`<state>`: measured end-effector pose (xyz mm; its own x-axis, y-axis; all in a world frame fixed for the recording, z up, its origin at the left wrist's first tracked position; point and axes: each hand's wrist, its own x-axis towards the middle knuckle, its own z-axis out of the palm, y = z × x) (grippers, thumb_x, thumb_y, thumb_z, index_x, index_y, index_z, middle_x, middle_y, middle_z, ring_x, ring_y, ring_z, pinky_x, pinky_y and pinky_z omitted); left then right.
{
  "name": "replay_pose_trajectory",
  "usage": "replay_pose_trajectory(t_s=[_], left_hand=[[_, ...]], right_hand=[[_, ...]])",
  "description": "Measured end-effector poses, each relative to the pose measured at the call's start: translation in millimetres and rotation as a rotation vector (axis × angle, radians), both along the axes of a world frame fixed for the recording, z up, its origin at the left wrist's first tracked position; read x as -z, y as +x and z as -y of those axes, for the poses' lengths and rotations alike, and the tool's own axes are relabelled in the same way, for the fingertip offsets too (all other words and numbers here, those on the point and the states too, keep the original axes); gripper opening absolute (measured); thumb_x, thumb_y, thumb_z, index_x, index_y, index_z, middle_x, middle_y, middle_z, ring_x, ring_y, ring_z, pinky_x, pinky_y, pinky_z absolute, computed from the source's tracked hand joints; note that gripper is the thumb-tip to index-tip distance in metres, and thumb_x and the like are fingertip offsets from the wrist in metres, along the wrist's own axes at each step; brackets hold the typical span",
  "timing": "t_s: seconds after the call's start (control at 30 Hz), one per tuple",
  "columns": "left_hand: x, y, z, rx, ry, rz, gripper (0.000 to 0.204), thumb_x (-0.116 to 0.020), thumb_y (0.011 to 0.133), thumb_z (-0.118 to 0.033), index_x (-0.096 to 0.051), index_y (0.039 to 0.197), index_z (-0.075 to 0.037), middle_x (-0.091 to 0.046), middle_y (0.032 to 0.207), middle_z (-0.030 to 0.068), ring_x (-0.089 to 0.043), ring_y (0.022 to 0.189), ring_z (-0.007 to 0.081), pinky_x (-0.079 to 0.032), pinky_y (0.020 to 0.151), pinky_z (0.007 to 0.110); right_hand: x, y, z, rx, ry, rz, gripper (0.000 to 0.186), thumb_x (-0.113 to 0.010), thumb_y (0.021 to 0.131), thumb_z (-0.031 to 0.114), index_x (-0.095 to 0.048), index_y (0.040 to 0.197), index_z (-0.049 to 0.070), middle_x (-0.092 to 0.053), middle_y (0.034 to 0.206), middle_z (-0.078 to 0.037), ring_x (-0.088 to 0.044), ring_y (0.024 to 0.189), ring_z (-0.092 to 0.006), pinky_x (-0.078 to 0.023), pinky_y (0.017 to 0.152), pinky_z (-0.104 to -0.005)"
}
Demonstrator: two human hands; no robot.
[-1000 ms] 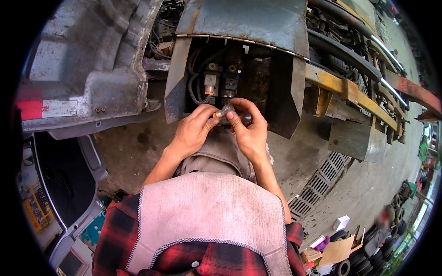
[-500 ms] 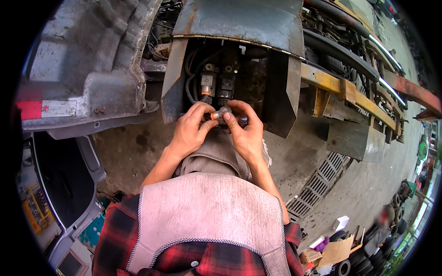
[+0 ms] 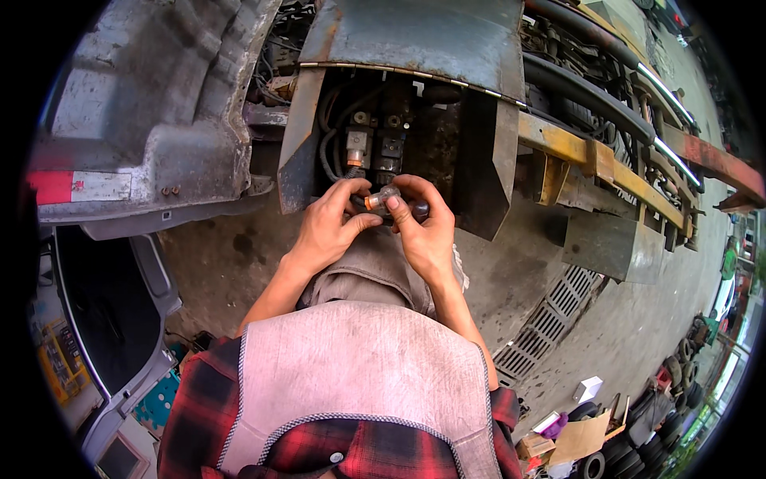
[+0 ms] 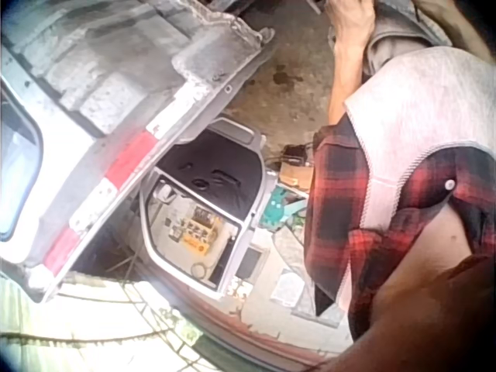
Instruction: The person reaches into a metal compartment on the back of a truck, disconnects an electrical connector, and uses a screwdriver to loosen components on a mechanical valve assembly.
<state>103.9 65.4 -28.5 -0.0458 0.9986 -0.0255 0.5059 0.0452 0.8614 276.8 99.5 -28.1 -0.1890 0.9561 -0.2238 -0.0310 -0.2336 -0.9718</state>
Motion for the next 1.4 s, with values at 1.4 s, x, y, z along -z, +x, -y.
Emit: replay_pose_trajectory(t_s=[1.4], left_hand=[[23.9, 9.4, -4.1, -0.051, 0.309, -0.208, 0.019, -0.072, 0.086, -0.016, -0.070, 0.103, -0.007, -0.069, 0.091, 0.0094, -0.068, 0.071, 0.0356, -0.054, 0.059, 0.044]], right_hand=[[14.8, -4.0, -9.4, 0.040, 0.168, 0.137, 0.031, -0.073, 0.094, 0.009, -0.061, 0.121, 0.002, -0.072, 0.108, -0.007, -0.063, 0.091, -0.0117, -0.051, 0.083, -0.0262]])
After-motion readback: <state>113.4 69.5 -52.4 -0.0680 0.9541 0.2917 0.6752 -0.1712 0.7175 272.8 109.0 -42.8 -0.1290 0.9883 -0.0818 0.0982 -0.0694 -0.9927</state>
